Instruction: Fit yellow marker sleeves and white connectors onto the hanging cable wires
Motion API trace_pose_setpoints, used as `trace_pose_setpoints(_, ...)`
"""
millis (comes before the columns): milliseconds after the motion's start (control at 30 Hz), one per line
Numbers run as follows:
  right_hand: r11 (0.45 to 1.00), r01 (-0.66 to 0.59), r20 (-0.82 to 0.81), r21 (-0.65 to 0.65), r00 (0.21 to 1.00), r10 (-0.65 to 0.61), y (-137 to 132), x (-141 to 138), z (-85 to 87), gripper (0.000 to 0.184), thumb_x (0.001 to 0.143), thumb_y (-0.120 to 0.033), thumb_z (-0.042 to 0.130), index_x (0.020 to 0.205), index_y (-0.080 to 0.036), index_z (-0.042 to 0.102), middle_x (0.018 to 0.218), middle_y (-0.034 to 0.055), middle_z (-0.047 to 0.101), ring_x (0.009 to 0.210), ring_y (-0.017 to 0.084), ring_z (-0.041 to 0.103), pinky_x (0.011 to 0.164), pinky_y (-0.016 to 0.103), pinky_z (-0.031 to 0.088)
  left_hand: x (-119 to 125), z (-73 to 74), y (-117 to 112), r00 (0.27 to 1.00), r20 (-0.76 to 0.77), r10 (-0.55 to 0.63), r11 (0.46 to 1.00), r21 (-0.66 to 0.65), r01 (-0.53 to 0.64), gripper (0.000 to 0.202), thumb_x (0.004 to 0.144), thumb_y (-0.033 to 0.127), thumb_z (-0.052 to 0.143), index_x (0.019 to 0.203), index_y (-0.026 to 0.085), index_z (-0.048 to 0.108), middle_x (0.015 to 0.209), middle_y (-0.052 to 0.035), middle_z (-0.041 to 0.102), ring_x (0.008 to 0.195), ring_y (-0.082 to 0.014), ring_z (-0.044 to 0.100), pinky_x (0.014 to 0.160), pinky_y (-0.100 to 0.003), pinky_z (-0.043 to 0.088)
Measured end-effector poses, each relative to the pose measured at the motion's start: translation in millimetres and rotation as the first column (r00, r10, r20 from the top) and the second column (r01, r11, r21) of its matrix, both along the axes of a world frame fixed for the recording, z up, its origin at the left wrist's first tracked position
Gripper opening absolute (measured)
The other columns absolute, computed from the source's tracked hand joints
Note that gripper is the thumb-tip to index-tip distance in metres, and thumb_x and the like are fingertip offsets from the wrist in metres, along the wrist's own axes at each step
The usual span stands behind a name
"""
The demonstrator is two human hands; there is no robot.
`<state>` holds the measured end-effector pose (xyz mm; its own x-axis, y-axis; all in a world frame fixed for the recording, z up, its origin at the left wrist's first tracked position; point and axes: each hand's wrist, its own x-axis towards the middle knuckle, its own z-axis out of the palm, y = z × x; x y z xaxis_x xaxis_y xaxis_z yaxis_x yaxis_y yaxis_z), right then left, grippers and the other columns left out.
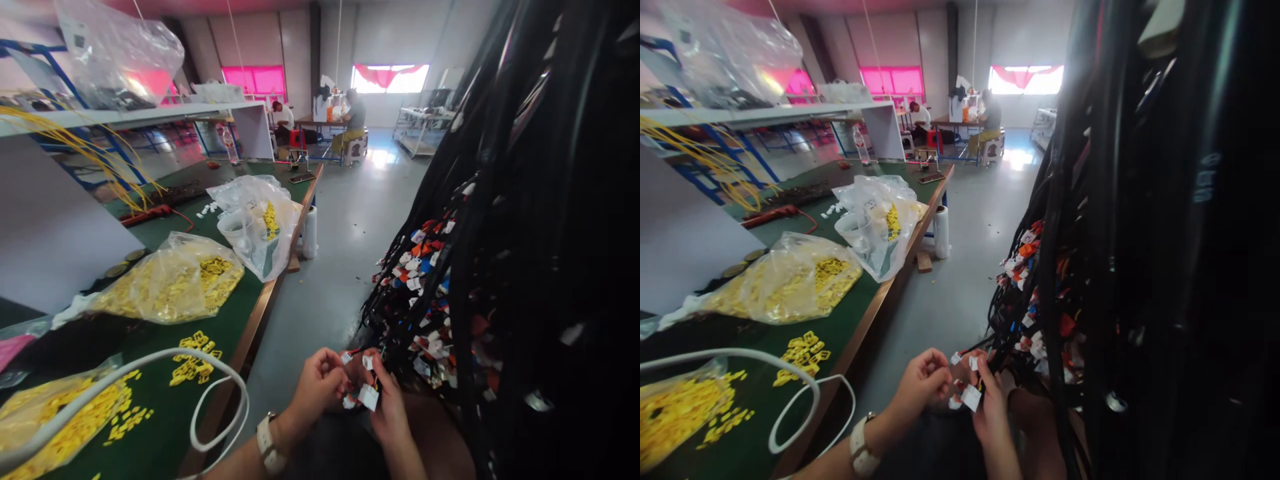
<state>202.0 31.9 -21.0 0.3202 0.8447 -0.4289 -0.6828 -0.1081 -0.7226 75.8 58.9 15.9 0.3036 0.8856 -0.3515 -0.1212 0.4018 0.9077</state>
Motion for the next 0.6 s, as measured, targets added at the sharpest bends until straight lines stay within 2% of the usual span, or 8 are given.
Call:
trace_pose_setpoints(67,0.999,0.039,-0.042,-0.034,0.998,-0.04,2,-3,-0.8,0.034,0.06,-0.044,0.082,0.078,-0.02,0.067,0.058,-0.0048,0.061,0.054,0.014,0.058,0.05,0.025,0.05,0,4.7,-1,0.989,-0.146,-0.035,0.977,0.204,0.064,0.006,0.072,0.021,0.059,0.073,0.015,0.057,0.064,-0.0007,0.062,0.056,-0.0108,0.054,0.055,-0.022,0.043)
trace_pose_setpoints(100,0.997,0.059,-0.062,-0.043,0.996,-0.061,3,-4,-1.4,0.035,0.057,-0.043,0.084,0.077,-0.02,0.068,0.062,-0.0034,0.065,0.059,0.015,0.061,0.054,0.026,0.051,-1,6.8,-2,0.974,-0.22,-0.052,0.945,0.305,0.119,0.005,0.075,0.02,0.058,0.074,0.015,0.06,0.069,-0.0022,0.064,0.061,-0.0117,0.055,0.059,-0.023,0.044)
trace_pose_setpoints(167,0.995,0.096,-0.063,-0.027,0.993,-0.098,5,-7,-2.5,0.036,0.055,-0.042,0.085,0.077,-0.019,0.068,0.07,-0.0012,0.069,0.066,0.017,0.064,0.059,0.026,0.053,-1,9.5,-5,0.942,-0.327,-0.07,0.859,0.461,0.224,0.007,0.077,0.015,0.058,0.076,0.015,0.065,0.079,-0.0044,0.066,0.072,-0.0135,0.058,0.068,-0.024,0.045)
trace_pose_setpoints(233,0.994,0.113,-0.058,-0.006,0.992,-0.113,5,-12,-2.9,0.035,0.057,-0.041,0.085,0.079,-0.019,0.069,0.074,-0.0012,0.071,0.068,0.016,0.065,0.062,0.026,0.053,-2,10.0,-7,0.921,-0.384,-0.067,0.776,0.56,0.29,0.01,0.078,0.013,0.058,0.08,0.016,0.067,0.087,-0.0059,0.065,0.081,-0.0152,0.059,0.076,-0.025,0.046)
trace_pose_setpoints(333,0.992,0.124,-0.048,0.012,0.991,-0.123,4,-18,-2.1,0.034,0.06,-0.04,0.083,0.082,-0.02,0.069,0.077,-0.0016,0.072,0.071,0.016,0.066,0.066,0.026,0.053,-2,9.4,-9,0.885,-0.462,-0.056,0.688,0.625,0.37,0.014,0.081,0.015,0.057,0.085,0.018,0.07,0.092,-0.0081,0.064,0.089,-0.0177,0.059,0.082,-0.028,0.047)
trace_pose_setpoints(400,0.992,0.124,-0.041,0.011,0.991,-0.124,3,-23,-1.0,0.034,0.059,-0.04,0.083,0.083,-0.02,0.069,0.077,-0.0013,0.073,0.074,0.017,0.067,0.068,0.026,0.054,-2,9.6,-9,0.859,-0.51,-0.044,0.652,0.637,0.411,0.017,0.082,0.015,0.055,0.088,0.018,0.071,0.094,-0.0088,0.063,0.093,-0.0191,0.058,0.085,-0.031,0.048)
trace_pose_setpoints(500,0.989,0.149,-0.029,-0.012,0.988,-0.149,1,-26,1.5,0.035,0.056,-0.039,0.084,0.08,-0.019,0.069,0.075,-0.0017,0.073,0.073,0.017,0.067,0.069,0.027,0.054,-3,11.8,-10,0.833,-0.551,-0.038,0.639,0.628,0.445,0.019,0.083,0.014,0.052,0.088,0.018,0.071,0.096,-0.0095,0.062,0.095,-0.0204,0.057,0.089,-0.034,0.047)
trace_pose_setpoints(600,0.986,0.168,-0.024,-0.019,0.985,-0.169,-1,-26,5.8,0.033,0.057,-0.039,0.084,0.079,-0.019,0.069,0.072,-0.0023,0.072,0.069,0.017,0.066,0.065,0.025,0.054,-5,15.4,-13,0.816,-0.571,-0.083,0.647,0.592,0.48,0.016,0.079,0.014,0.058,0.089,0.018,0.069,0.1,-0.0101,0.061,0.098,-0.0215,0.056,0.089,-0.034,0.047)
